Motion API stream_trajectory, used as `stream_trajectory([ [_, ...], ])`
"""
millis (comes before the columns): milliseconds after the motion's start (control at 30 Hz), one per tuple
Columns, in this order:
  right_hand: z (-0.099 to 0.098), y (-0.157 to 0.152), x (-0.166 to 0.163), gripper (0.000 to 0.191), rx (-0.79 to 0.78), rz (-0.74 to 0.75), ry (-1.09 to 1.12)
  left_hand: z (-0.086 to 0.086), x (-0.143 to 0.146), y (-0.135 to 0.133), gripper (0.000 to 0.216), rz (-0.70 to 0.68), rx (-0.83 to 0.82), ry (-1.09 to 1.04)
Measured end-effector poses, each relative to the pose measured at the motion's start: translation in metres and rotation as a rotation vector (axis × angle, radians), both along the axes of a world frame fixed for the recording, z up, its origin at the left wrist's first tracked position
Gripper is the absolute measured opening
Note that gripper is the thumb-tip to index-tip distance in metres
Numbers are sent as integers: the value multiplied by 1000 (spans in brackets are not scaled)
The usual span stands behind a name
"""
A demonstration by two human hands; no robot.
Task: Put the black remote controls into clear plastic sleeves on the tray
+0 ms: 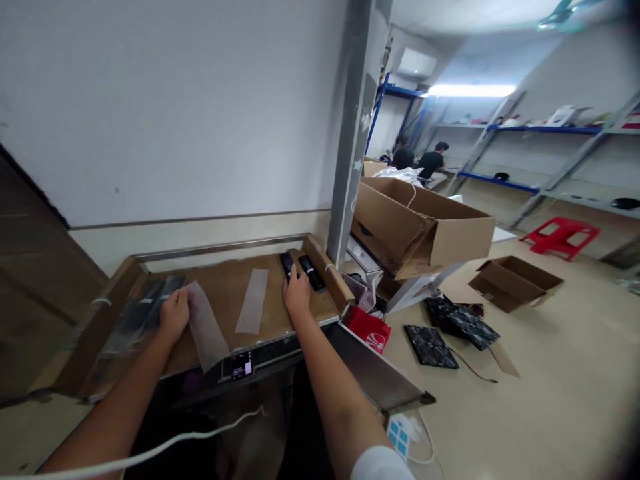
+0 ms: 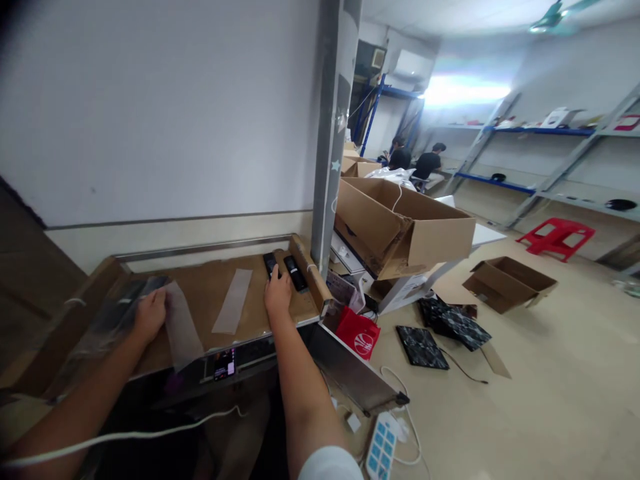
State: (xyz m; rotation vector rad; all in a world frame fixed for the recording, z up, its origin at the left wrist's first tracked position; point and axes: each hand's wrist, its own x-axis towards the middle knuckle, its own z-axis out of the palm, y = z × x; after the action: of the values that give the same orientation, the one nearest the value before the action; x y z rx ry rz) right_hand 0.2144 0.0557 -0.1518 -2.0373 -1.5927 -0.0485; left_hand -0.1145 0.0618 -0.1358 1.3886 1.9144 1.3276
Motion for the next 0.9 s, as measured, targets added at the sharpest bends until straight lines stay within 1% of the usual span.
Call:
stream_trajectory([
  [33,0,2,3,59,-7,-10,-31,-5,-1,1,29,-30,5,63],
  [100,0,6,6,53,-30,-34,-81,-9,1,5,32,-75,7,148],
  [200,1,10,7,42,-58,-57,-142,-10,4,11,32,-118,5,170],
  [267,1,11,8,41,-59,-64,-176,-11,4,12,33,-113,13,166],
  [367,2,11,8,45,-47,-95,-199,-13,1,10,33,-82,24,131],
  [533,5,4,7,43,-22,-144,-152,-12,1,8,34,-73,19,119],
  [667,7,1,7,40,-10,-112,-92,-10,3,8,33,-63,6,141],
  [800,16,-2,8,35,24,-19,-66,-12,1,9,32,-61,13,160],
  [867,20,-16,3,32,79,59,-10,-15,0,10,33,-60,30,167],
  [900,19,-30,-2,32,124,97,41,-17,0,11,34,-62,34,167],
])
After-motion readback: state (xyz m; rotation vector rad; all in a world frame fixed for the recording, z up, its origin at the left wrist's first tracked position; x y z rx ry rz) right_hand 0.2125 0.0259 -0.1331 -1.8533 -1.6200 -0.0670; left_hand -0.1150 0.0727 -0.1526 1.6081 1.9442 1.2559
